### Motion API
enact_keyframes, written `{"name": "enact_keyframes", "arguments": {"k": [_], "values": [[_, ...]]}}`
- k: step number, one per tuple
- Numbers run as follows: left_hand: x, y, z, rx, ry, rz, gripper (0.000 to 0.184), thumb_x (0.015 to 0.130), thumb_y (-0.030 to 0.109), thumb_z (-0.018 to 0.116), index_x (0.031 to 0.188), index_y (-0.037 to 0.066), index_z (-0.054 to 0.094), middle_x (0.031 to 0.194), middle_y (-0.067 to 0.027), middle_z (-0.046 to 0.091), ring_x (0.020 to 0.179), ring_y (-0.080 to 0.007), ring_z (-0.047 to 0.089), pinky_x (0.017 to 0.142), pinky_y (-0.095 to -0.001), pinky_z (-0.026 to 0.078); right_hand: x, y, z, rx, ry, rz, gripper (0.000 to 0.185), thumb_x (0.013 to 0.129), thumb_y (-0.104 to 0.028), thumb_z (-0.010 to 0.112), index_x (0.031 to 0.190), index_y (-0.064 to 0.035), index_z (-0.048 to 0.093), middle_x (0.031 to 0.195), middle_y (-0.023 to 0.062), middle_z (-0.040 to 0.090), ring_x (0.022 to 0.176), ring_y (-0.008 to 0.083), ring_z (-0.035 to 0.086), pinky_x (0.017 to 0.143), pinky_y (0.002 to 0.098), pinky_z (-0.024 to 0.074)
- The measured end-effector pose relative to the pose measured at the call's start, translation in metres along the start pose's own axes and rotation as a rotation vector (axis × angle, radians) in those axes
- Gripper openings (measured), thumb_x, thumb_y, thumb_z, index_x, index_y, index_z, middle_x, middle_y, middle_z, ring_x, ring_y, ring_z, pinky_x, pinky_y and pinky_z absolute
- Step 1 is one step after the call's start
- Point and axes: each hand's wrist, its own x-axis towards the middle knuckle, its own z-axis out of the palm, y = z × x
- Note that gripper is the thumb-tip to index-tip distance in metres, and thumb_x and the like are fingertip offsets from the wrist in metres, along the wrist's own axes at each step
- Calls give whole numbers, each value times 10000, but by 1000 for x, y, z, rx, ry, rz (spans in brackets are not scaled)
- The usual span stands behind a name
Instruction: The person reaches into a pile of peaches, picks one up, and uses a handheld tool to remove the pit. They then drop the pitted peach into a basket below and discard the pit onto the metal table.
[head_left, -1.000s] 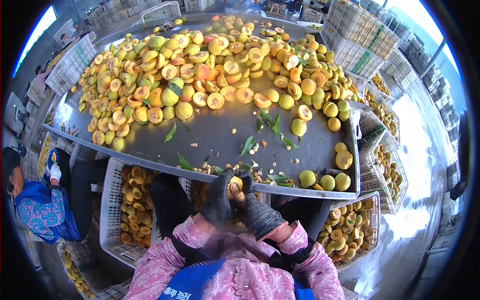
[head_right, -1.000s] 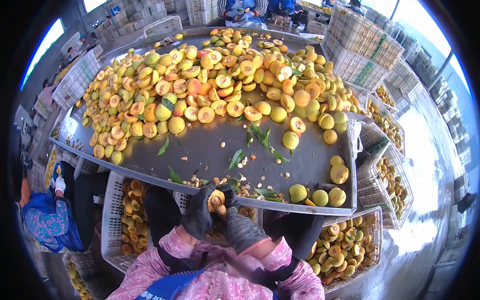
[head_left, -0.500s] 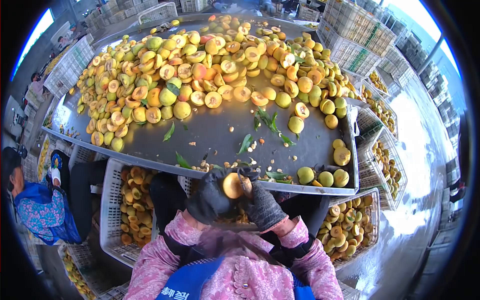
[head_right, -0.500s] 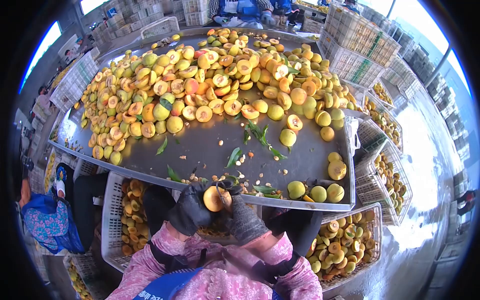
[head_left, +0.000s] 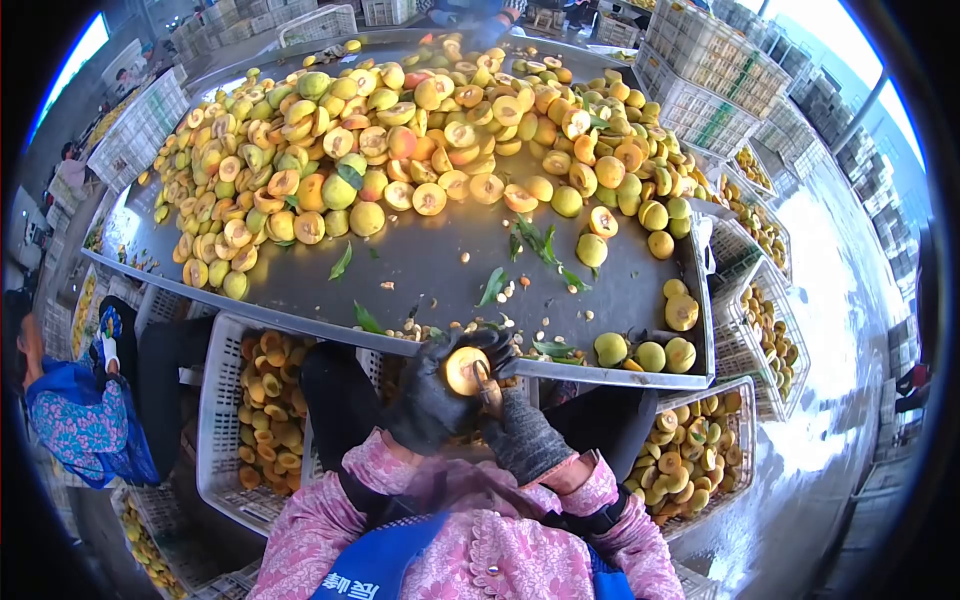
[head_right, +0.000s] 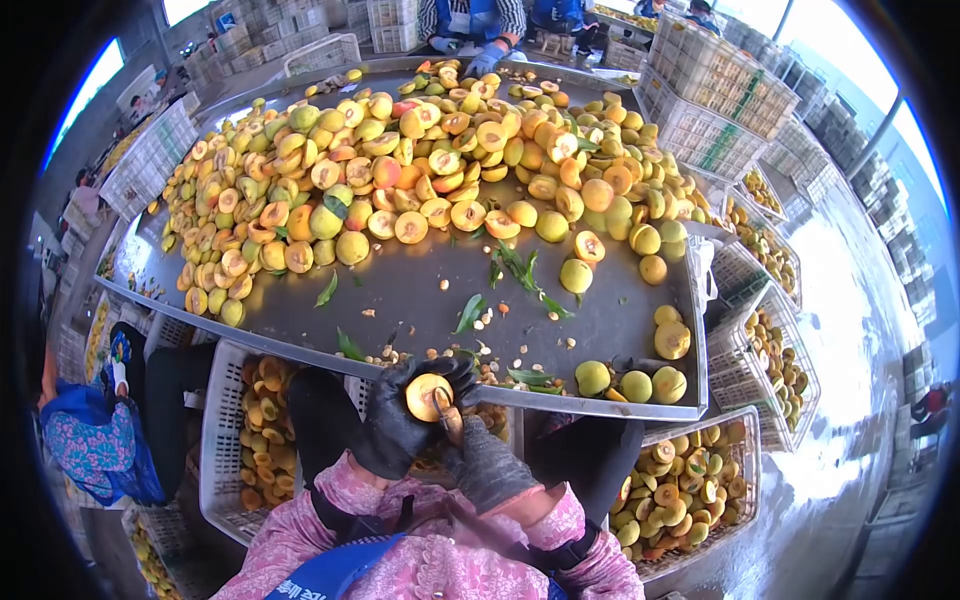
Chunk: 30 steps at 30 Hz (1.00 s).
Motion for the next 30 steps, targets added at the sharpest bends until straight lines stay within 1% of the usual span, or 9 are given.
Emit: {"name": "enact_keyframes", "arguments": {"k": [4,7,10,14,17,19,22,26,30], "values": [[-11,-3,7,148,45,173,352,900,33,486,1240,-47,440,1156,-136,560,1063,-195,545,939,-323,429,5,-12,-2,-107,9,30,575,833,-72,504,1370,-30,303,1111,224,495,1012,342,505,866,373,415],[-9,6,16,75,33,108,335,963,127,397,1250,-41,434,1179,-137,540,1097,-209,524,978,-346,400,9,-5,7,6,-15,128,641,842,-101,489,1423,-47,222,1090,237,492,975,353,502,868,374,407],[-6,2,21,-355,127,-33,382,969,205,377,1253,-45,432,1175,-130,542,1101,-223,523,1003,-362,382,11,4,17,-33,-5,60,526,822,-41,509,1319,4,341,1105,215,504,997,327,513,859,378,420],[-7,2,22,-200,205,-10,420,960,255,382,1240,-50,448,1162,-132,552,1098,-230,525,1010,-367,372,9,17,27,-242,87,-160,422,814,-8,535,1224,32,443,988,163,549,883,275,554,756,361,448],[-4,-2,23,-508,297,-141,417,951,261,393,1214,-52,477,1138,-133,569,1085,-227,534,1001,-360,376,13,10,24,406,62,42,384,819,-53,572,1178,24,463,916,146,555,834,254,558,720,368,447],[-6,-4,20,-559,322,-197,416,948,266,395,1192,-56,496,1120,-132,581,1069,-227,546,991,-360,385,12,-1,11,308,22,-3,357,816,-70,588,1141,16,470,913,151,553,831,251,559,718,371,448],[-10,1,11,-362,94,-148,361,932,214,438,1170,-47,514,1104,-141,593,1050,-232,560,961,-362,412,13,-4,-8,277,-108,85,317,810,-85,605,1085,7,474,925,161,555,854,244,564,730,359,452],[-5,-19,-20,213,-113,-11,303,903,136,500,1155,-30,524,1091,-158,602,1016,-248,583,918,-366,442,9,13,1,308,-148,142,302,804,-95,614,1051,4,472,922,188,554,867,286,571,738,359,454],[-18,-27,-17,70,140,-126,249,908,96,491,1116,-30,548,1063,-157,615,977,-253,599,889,-358,457,7,7,3,40,-148,-29,301,804,-85,606,1061,5,476,898,195,547,860,305,571,741,375,447]]}}
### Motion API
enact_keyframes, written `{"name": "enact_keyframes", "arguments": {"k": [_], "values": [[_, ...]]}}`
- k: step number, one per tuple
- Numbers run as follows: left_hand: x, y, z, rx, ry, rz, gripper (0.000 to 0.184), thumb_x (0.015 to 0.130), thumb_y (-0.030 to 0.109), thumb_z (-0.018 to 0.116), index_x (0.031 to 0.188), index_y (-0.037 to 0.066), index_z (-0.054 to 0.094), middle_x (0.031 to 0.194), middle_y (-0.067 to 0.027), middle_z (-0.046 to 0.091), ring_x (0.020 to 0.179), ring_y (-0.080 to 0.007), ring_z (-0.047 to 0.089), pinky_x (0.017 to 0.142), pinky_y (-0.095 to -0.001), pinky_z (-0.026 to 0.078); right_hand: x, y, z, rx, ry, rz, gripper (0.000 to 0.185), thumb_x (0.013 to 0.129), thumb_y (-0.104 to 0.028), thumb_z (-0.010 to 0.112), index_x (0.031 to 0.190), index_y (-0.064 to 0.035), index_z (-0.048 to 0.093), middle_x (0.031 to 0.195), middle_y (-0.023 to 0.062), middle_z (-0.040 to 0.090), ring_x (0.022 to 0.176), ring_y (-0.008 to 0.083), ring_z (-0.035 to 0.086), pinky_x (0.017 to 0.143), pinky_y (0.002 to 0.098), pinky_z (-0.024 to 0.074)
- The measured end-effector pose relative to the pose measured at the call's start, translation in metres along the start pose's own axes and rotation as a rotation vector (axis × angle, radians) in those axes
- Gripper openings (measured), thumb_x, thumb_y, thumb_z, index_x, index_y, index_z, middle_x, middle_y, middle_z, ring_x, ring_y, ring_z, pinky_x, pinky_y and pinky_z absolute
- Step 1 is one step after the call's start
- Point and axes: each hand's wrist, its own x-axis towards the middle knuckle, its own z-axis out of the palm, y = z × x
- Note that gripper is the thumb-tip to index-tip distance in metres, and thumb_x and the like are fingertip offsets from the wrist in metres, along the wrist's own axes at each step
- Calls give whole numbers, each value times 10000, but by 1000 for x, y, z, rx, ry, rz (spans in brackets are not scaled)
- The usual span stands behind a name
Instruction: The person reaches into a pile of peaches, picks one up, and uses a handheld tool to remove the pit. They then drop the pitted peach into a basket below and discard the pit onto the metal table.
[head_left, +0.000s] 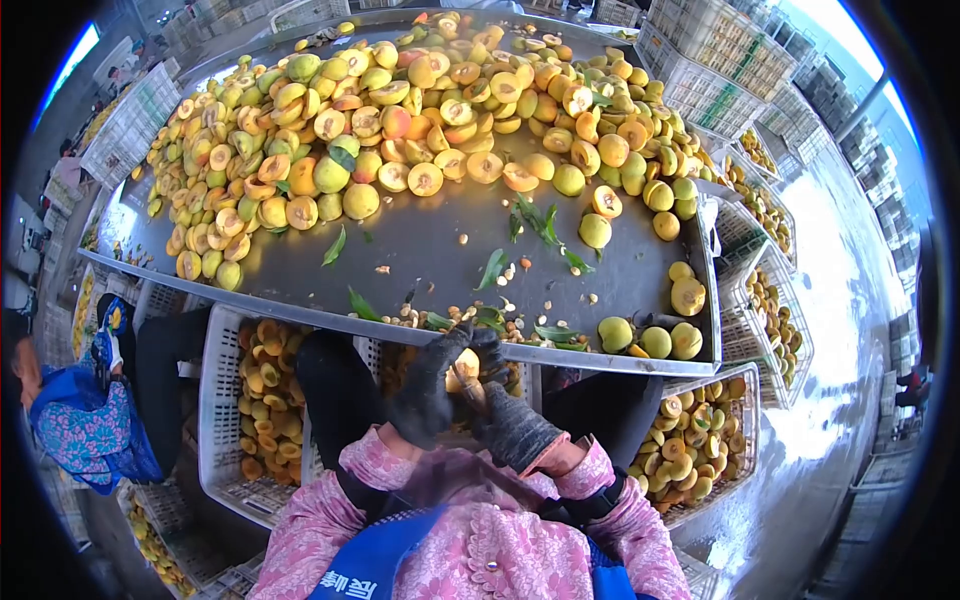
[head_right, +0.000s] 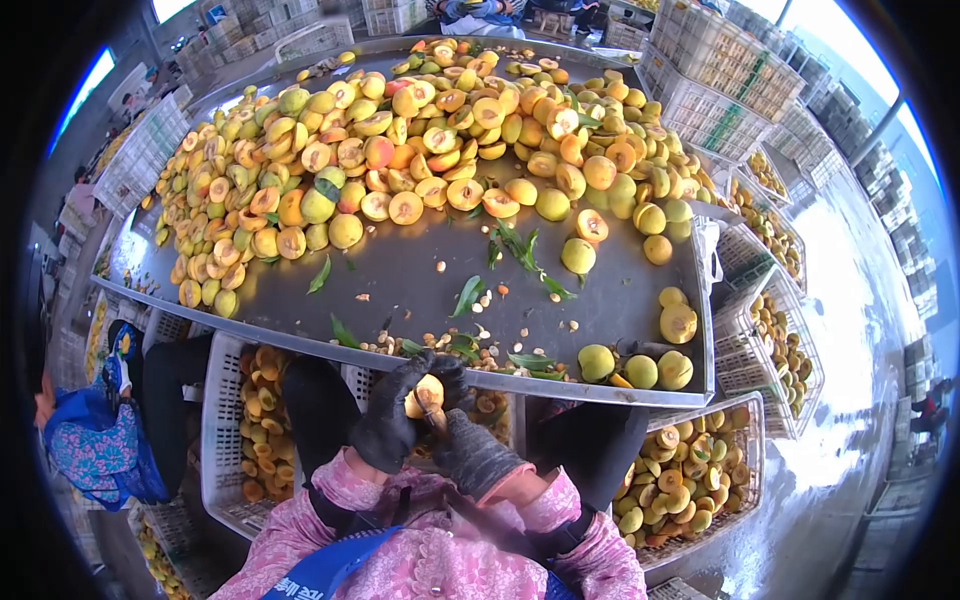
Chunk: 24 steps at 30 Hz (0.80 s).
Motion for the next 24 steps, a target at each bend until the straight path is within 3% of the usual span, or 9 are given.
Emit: {"name": "enact_keyframes", "arguments": {"k": [5,7,10,13,16,18,20,22,24], "values": [[-3,8,10,63,118,-77,243,942,132,439,1033,-36,589,975,-137,642,912,-210,614,829,-319,479,0,14,14,-116,-72,-51,318,835,-91,567,1125,11,486,946,174,565,847,259,582,720,345,456],[-4,17,15,136,85,22,272,953,166,426,999,-36,603,936,-123,649,881,-184,618,801,-303,486,1,21,16,250,-103,-28,357,833,-85,562,1166,13,478,964,156,565,840,253,574,710,350,458],[-4,24,19,-281,78,-270,303,959,214,432,956,-28,614,901,-99,648,837,-167,622,768,-299,494,-2,0,4,587,-161,60,392,843,-77,560,1214,5,464,989,108,561,819,211,559,681,333,463],[-4,20,22,258,108,215,346,960,301,414,937,3,588,821,-91,612,742,-165,593,689,-299,496,-9,4,-3,808,-263,198,374,833,-76,551,1196,2,504,1167,148,500,935,263,537,803,332,444],[-6,25,19,-527,-17,-242,298,954,246,457,955,-9,611,888,-84,631,811,-150,609,746,-295,496,-12,18,4,270,-165,-131,419,790,-59,542,1205,-20,511,1296,163,449,1018,296,525,882,337,431],[-8,33,24,-560,-19,-285,293,951,244,457,977,-9,602,898,-85,628,827,-152,607,762,-294,491,-15,15,6,466,-126,-22,452,785,-50,525,1235,-38,485,1326,149,433,1000,274,536,862,331,443],[-7,33,27,-443,14,-263,316,950,279,447,963,-2,590,875,-88,620,788,-157,597,727,-292,488,-17,6,7,1449,-192,591,460,810,-51,495,1267,-51,447,1343,137,424,944,235,563,811,316,469],[-8,10,20,-177,85,-182,373,950,352,426,914,12,574,819,-95,607,694,-164,580,643,-289,486,-15,19,21,1344,-135,504,282,933,-101,485,1210,-50,497,946,26,601,807,115,599,694,239,500],[-13,3,14,101,54,36,356,942,343,443,977,6,553,853,-87,608,729,-150,581,671,-279,486,-18,22,21,1480,-215,469,259,937,-110,477,1187,-49,509,943,23,601,806,113,601,693,237,500]]}}
